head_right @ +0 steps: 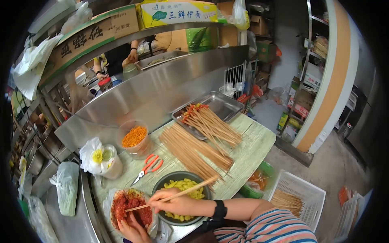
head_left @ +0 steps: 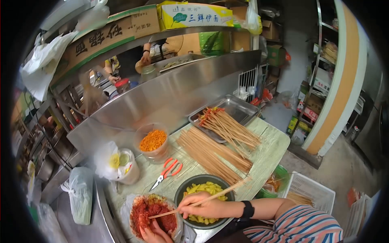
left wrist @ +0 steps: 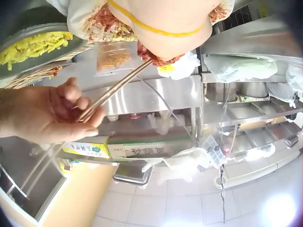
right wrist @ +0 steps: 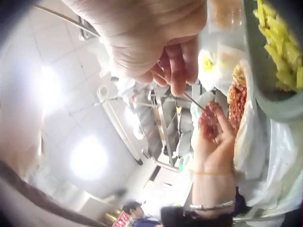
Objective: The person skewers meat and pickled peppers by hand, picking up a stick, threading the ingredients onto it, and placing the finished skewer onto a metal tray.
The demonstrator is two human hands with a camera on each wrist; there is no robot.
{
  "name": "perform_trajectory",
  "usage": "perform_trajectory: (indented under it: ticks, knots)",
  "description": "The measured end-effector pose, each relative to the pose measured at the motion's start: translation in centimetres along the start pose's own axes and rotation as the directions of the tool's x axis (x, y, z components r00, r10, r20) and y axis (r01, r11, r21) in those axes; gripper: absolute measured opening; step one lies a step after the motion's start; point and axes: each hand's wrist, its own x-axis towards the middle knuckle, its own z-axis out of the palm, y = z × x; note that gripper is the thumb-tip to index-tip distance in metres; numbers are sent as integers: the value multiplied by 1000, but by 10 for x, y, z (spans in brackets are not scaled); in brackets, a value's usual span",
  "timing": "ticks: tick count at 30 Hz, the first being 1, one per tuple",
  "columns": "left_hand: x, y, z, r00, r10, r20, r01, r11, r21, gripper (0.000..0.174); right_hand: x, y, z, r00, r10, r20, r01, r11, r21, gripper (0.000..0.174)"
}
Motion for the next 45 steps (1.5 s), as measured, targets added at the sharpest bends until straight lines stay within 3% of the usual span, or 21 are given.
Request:
perform_trajectory:
  ticks: [1, 2, 6, 14, 15, 16, 19, 21, 22, 23, 24, 25, 26, 28, 30, 31, 32, 34, 40, 42, 45]
  knots:
    - [-2, 5, 3, 967, -246, 61, 248, 866, -434, 31, -7, 0, -10, 994, 88, -63, -74, 978, 193, 20]
    - [-3, 8, 5, 877, -426, 224, 435, 503, -747, 36, -12, 5, -22, 989, 111, -102, -76, 952, 298, 21]
    - [-2, 10, 2, 873, -409, 267, 451, 464, -762, 41, -23, -3, -81, 881, 74, -467, 109, 930, 351, 23]
    - [-5, 4, 3, 840, -490, 233, 480, 470, -740, 42, 48, 35, -234, 640, 3, -769, 328, 903, 276, 35]
    - [-6, 1, 1, 952, -271, 142, 306, 846, -437, 41, 60, 46, -248, 591, 54, -805, 322, 899, 296, 37]
    - [-7, -2, -1, 988, -13, 153, 19, 999, -39, 40, 69, 57, -261, 539, 106, -835, 317, 894, 318, 39]
    - [-9, -10, 2, 988, -121, 93, 140, 964, -226, 36, 82, 79, -279, 457, 181, -871, 308, 886, 346, 39]
    - [-8, -6, 2, 989, -96, 113, 110, 985, -130, 37, 82, 87, -281, 402, 258, -879, 371, 832, 414, 37]
    - [-8, -4, 0, 987, -80, 139, 86, 996, -38, 37, 77, 90, -282, 404, 268, -875, 363, 831, 422, 37]
    - [-9, -11, 1, 986, -93, 138, 98, 995, -25, 37, 69, 93, -283, 516, 293, -805, 330, 799, 503, 34]
    - [-9, -23, 3, 946, -251, 205, 309, 890, -335, 37, 63, 90, -275, 619, 321, -717, 281, 763, 583, 30]
    - [-14, -32, -1, 877, -371, 306, 481, 652, -586, 37, 59, 88, -266, 641, 327, -694, 152, 833, 532, 24]
    - [-2, 39, 7, 699, -670, 251, 635, 419, -648, 36, 54, 83, -251, 644, 350, -680, 131, 825, 550, 24]
    - [-4, 3, 6, 851, -425, 309, 520, 599, -609, 34, 49, 74, -233, 806, 291, -516, -262, 956, 131, 19]
    - [-6, 13, 5, 790, -544, 284, 579, 511, -635, 32, 49, 78, -220, 824, 282, -492, -350, 936, -48, 21]
    - [-3, 29, 7, 714, -647, 267, 624, 415, -662, 30, 48, 78, -213, 869, 175, -462, -434, 718, -544, 24]
    - [-7, 20, 6, 712, -651, 263, 624, 415, -663, 30, 47, 79, -206, 921, 103, -375, -389, 285, -876, 28]
    - [-12, -12, 6, 866, -446, 227, 462, 535, -707, 32, 54, 102, -209, 934, 69, -350, -356, 216, -909, 30]
    - [-8, -9, 6, 862, -432, 265, 482, 540, -690, 28, 55, 84, -210, 883, 147, -447, -470, 252, -846, 20]
    - [-8, -6, 7, 862, -421, 284, 487, 531, -693, 26, 50, 83, -218, 846, 275, -456, -525, 573, -629, 14]
    - [-8, -5, 7, 861, -427, 276, 484, 527, -698, 25, 44, 63, -219, 842, 285, -457, -517, 665, -539, 12]
